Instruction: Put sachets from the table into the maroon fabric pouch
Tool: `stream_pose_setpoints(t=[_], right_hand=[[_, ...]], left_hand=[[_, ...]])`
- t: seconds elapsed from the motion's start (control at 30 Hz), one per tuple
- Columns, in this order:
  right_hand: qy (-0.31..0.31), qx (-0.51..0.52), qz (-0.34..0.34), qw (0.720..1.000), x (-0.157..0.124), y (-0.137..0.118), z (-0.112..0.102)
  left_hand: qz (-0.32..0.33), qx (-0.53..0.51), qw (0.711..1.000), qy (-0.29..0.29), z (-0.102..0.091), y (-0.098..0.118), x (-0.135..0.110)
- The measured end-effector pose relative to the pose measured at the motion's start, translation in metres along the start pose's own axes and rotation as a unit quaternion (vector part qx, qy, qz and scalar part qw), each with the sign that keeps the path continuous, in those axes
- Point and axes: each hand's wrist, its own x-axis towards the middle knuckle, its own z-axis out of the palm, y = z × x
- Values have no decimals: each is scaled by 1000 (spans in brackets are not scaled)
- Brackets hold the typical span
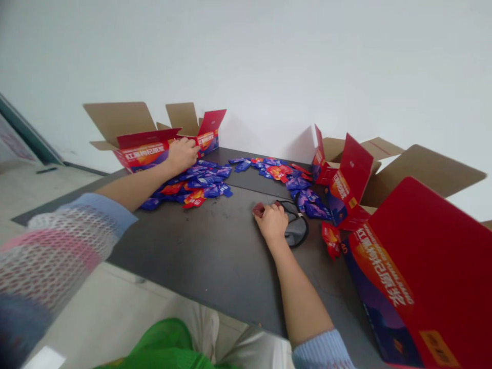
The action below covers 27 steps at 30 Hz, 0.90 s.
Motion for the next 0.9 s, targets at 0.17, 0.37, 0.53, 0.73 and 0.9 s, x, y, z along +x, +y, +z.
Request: stream_pose_setpoints(t=[0.17,0.37,0.53,0.73,0.9], right_hand=[[6,3,-3,1000,3,6,3],[18,6,-14,1000,4,9,4],[18,3,-20,1000,5,9,7],[11,0,-19,1000,2,5,5],[9,8,-19,1000,-1,1,5]], left_hand=[[-19,26,994,-106,44,12,-18],[-94,18,990,-106,51,25,-11],[-145,-16,987,-67,38,27,4],[-114,-75,989,-56,39,42,15],[-81,-121,988,-46,55,82,24]])
